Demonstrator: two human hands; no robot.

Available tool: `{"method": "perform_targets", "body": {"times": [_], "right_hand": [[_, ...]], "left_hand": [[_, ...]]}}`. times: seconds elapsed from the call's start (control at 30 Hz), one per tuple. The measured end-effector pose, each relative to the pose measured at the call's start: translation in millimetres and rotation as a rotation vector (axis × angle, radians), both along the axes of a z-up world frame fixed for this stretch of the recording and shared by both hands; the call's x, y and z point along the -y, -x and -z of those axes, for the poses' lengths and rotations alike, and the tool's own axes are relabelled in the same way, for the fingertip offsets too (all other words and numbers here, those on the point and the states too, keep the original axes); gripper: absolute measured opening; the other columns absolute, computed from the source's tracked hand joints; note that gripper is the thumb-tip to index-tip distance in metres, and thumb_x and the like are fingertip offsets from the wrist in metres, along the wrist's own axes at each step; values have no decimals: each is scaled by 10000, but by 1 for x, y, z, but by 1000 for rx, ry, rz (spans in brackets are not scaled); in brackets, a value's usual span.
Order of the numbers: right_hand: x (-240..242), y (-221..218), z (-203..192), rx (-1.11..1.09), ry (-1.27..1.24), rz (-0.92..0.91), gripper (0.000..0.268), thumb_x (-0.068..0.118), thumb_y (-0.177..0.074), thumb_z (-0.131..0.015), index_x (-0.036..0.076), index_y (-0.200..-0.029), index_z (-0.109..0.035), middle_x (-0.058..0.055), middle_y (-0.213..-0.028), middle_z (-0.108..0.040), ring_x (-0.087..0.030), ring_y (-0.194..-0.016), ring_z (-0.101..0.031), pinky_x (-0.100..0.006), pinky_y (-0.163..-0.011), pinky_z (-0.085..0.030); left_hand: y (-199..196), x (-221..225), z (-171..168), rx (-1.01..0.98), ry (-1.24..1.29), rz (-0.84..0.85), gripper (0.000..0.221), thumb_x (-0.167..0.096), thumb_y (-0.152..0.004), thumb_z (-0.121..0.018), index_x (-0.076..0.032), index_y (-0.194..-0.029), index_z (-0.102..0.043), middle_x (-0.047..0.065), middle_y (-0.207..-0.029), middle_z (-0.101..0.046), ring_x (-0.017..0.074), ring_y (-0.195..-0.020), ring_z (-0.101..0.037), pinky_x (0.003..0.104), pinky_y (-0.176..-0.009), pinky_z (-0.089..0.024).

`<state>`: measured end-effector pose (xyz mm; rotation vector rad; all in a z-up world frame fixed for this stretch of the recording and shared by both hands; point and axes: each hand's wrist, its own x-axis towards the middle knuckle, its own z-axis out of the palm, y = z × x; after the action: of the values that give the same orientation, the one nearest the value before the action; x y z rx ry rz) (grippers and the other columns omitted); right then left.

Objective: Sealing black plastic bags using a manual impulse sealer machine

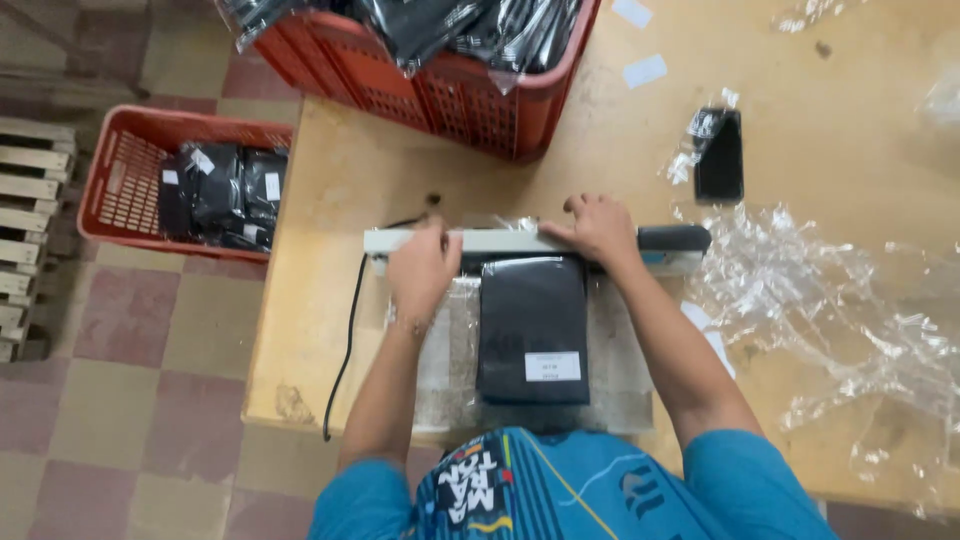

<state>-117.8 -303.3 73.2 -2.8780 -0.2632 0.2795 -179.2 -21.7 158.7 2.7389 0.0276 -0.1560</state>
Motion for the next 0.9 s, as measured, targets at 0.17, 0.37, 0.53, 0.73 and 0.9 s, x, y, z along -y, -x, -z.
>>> {"method": "perform_targets", "body": {"times": [0.17,0.37,0.53,0.73,0.9], "right_hand": [[-1,-6,7,-191,33,67,905,947,-805,-386,200,-1237,-658,-143,-1170,-724,-368,-1165,-681,-498,-971,-528],[-4,-7,-9,-278,50,73,949,962,-783,-372,205,-1299,-620,-197,-1198,-728,-384,-1205,-671,-502,-1008,-517],[-8,-3,-31,-309,17,77,947,929,-788,-406,185,-1342,-598,-229,-1236,-714,-392,-1244,-649,-492,-1034,-494],[-8,-4,-31,-328,-38,105,1008,961,-738,-431,172,-1340,-604,-237,-1246,-707,-396,-1248,-645,-490,-1030,-491],[-5,-8,-27,-385,-57,114,1019,959,-700,-466,193,-1362,-576,-215,-1300,-689,-389,-1283,-622,-513,-1052,-474]], "left_hand": [[88,1,55,-351,-5,-44,402,-489,-969,-546,-118,-996,-699,165,-928,-748,423,-944,-741,547,-786,-596],[104,15,84,-387,147,-83,325,-420,-971,-536,-117,-987,-653,177,-965,-710,449,-1016,-704,548,-866,-573],[108,15,81,-352,337,-180,311,-332,-985,-465,-42,-998,-575,280,-1004,-678,515,-1066,-656,606,-911,-526],[95,22,61,-438,556,-330,605,-574,-941,-604,-50,-1239,-559,235,-1076,-733,415,-1129,-681,551,-977,-515],[95,25,85,-373,395,-229,379,-423,-975,-480,-92,-1020,-659,210,-1121,-678,415,-1196,-612,530,-1040,-472]]}}
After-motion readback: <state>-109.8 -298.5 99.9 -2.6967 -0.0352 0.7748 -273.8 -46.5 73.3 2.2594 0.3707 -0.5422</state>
